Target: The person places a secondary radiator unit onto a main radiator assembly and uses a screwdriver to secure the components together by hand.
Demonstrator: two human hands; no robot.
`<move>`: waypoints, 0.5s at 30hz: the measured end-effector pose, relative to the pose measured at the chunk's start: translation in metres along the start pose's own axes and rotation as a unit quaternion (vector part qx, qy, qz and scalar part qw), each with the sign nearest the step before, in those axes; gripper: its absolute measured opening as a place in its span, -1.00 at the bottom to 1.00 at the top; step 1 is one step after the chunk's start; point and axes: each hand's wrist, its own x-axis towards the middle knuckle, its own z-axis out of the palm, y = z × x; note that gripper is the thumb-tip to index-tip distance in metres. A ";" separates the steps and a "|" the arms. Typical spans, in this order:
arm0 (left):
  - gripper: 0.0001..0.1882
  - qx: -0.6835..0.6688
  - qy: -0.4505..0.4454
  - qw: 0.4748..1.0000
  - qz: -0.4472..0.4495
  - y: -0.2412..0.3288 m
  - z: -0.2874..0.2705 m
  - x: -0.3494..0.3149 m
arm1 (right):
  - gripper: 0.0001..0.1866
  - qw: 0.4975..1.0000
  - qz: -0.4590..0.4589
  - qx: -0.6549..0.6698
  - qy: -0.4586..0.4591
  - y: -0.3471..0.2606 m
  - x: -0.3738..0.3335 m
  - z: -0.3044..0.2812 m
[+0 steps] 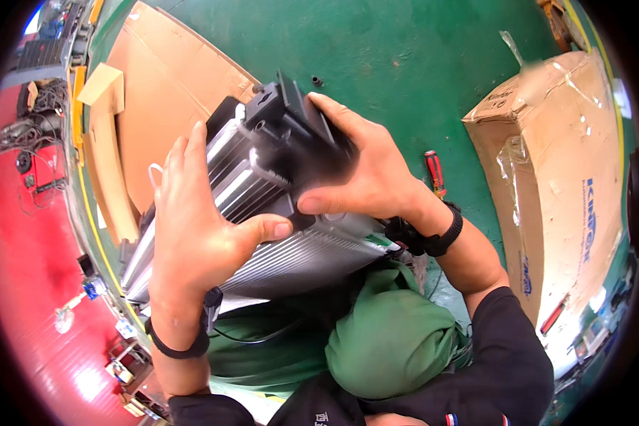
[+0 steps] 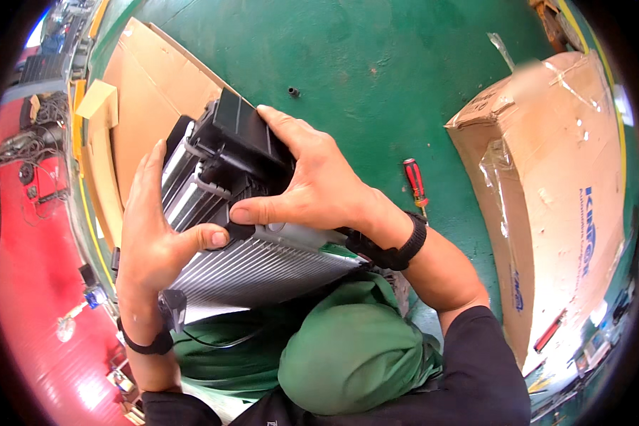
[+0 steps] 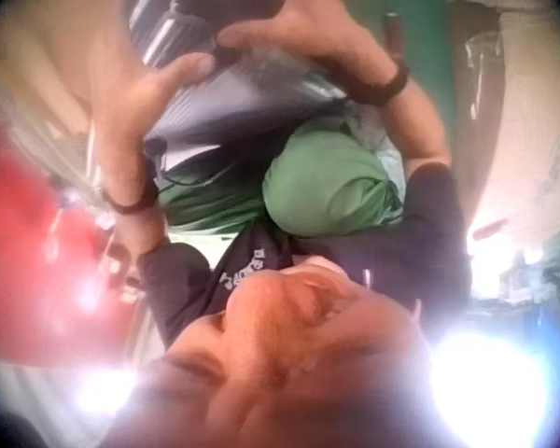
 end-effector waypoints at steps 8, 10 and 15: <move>0.65 0.063 -0.065 0.996 0.018 -0.013 -0.012 0.007 | 0.26 0.995 0.051 0.088 -0.023 -0.016 0.009 0.000; 0.67 0.050 -0.081 0.995 0.040 -0.015 -0.014 0.010 | 0.26 0.993 0.056 0.098 -0.028 -0.016 0.009 -0.002; 0.51 0.004 0.014 0.997 0.081 -0.022 0.010 0.016 | 0.25 0.993 0.060 0.100 -0.032 -0.015 0.011 0.002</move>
